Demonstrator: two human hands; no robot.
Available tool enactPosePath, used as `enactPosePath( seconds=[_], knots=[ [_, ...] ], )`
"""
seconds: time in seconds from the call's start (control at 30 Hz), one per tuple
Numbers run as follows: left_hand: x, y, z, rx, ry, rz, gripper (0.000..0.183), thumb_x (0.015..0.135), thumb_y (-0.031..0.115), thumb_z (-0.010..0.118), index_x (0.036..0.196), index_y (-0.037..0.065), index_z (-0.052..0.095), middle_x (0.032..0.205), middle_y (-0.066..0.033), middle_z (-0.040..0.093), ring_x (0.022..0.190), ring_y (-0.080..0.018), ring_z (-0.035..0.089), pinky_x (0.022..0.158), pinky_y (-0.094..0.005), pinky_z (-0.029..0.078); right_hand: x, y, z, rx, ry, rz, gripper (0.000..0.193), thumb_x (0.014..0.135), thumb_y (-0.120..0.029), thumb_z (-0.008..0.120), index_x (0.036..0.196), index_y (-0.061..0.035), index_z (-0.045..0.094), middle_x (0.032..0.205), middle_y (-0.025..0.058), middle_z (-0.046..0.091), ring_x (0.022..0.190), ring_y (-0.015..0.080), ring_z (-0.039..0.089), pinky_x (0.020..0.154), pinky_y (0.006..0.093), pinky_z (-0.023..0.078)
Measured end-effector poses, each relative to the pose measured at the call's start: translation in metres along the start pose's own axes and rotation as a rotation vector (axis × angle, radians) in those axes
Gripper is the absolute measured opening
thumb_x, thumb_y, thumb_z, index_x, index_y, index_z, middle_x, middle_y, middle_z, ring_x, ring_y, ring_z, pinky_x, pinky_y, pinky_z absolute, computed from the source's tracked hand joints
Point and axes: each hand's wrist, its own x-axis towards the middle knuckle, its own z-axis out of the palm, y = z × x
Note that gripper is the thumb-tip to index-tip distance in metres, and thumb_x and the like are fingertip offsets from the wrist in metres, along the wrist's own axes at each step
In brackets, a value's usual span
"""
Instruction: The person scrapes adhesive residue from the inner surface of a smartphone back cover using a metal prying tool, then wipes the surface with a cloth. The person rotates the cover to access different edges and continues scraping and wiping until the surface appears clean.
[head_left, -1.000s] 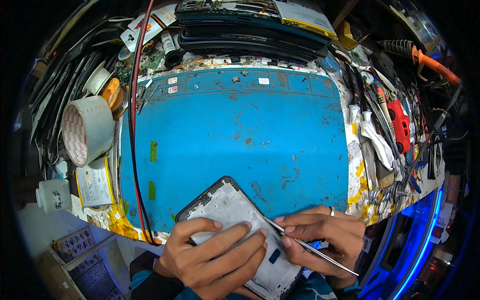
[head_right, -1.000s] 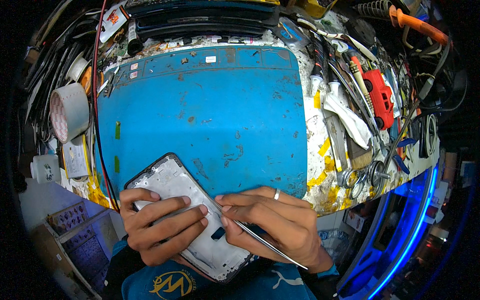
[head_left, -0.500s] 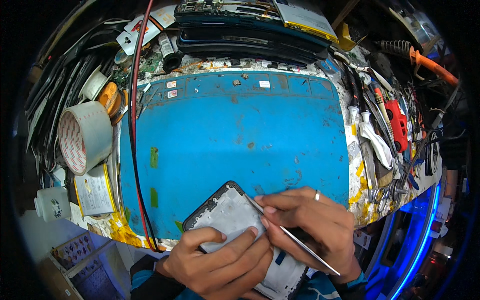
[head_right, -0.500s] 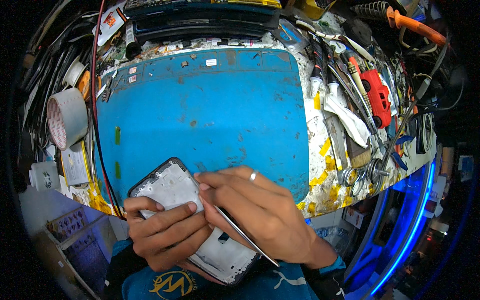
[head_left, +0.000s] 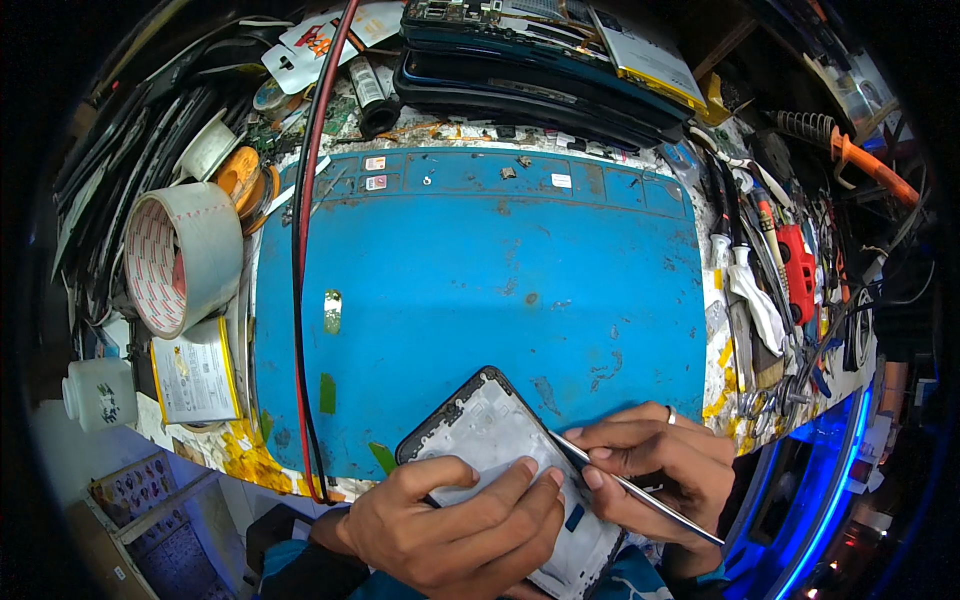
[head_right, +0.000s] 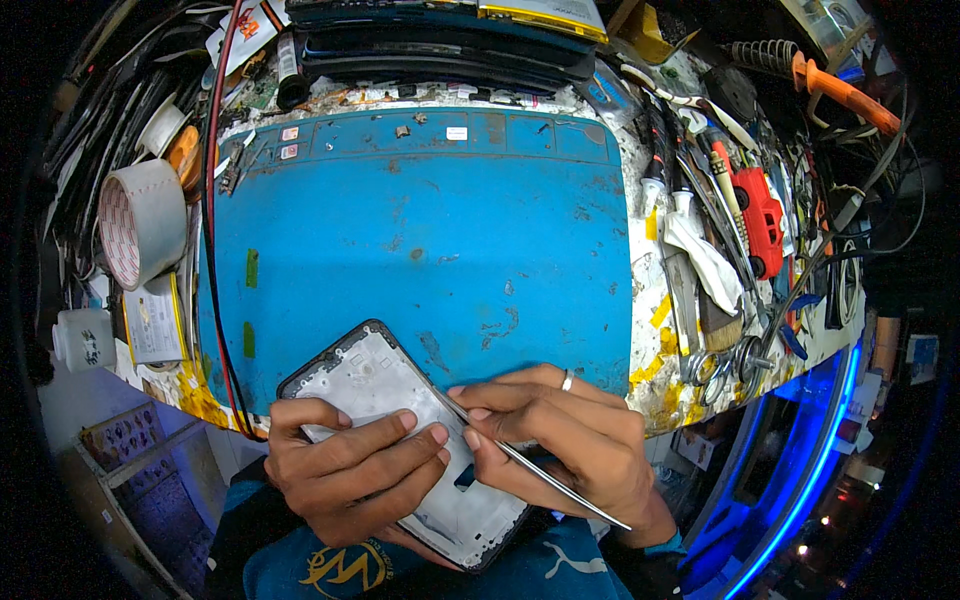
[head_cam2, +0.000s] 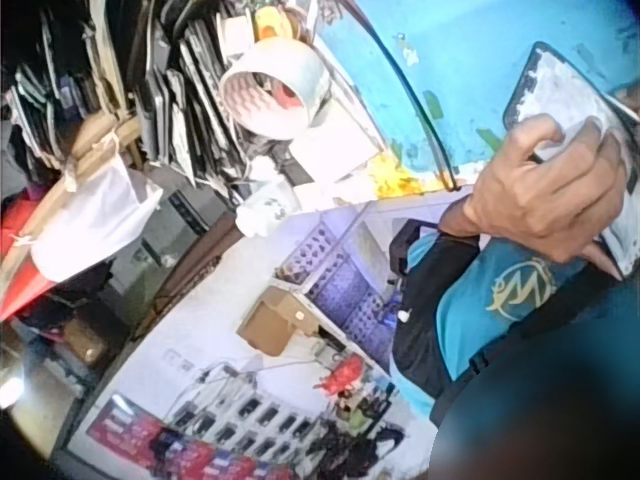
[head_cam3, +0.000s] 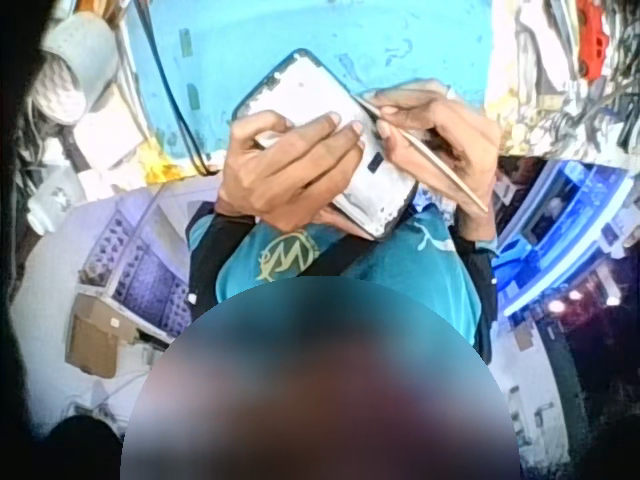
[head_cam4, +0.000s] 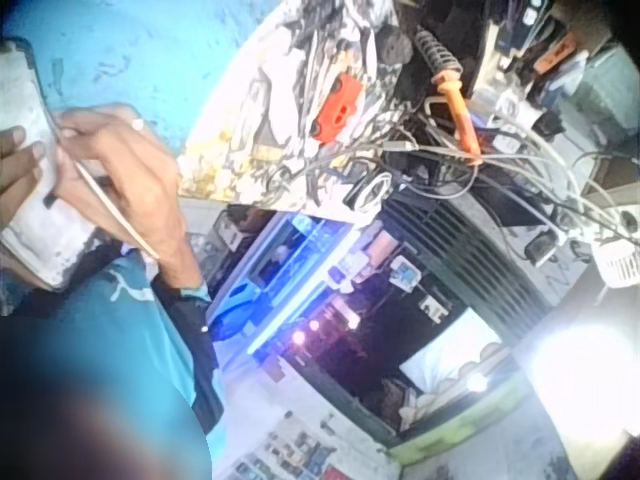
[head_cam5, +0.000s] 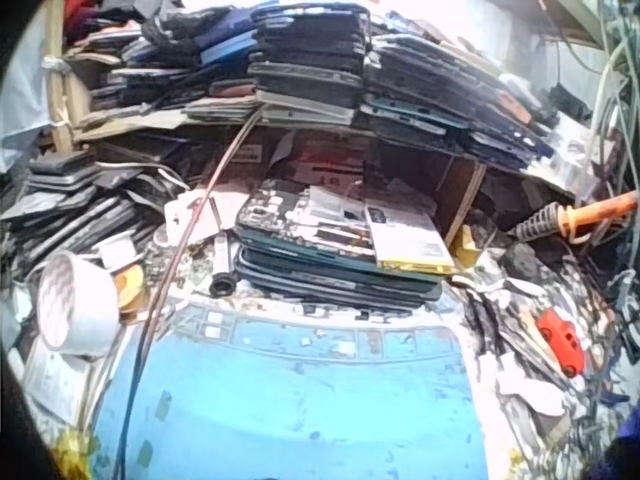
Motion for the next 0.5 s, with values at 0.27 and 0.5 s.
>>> enactPosePath(
  seconds=[0.27,0.5],
  knots=[
    [0.003,-0.002,-0.002,0.018,-0.038,0.021,0.057,0.077,0.074,0.057,0.081,0.019,0.073,0.089,0.0066,0.074,0.084,-0.0066,0.067,0.066,-0.0305,0.034,0.008,0.006,0.002,-0.006,-0.054,-0.042,0.014,0.076,0.003,0.076,0.085,0.0030,0.065,0.096,0.0179,0.072,0.085,0.0278,0.070,0.072,0.0330,0.057],
    [0.002,0.000,-0.003,0.013,-0.066,0.008,0.057,0.076,0.073,0.059,0.082,0.018,0.073,0.087,0.0049,0.075,0.082,-0.0078,0.068,0.067,-0.0318,0.034,0.014,0.004,0.004,-0.032,-0.031,-0.049,0.020,0.073,0.003,0.076,0.070,-0.0013,0.057,0.084,0.0211,0.073,0.077,0.0251,0.072,0.065,0.0303,0.056]
  ],
)
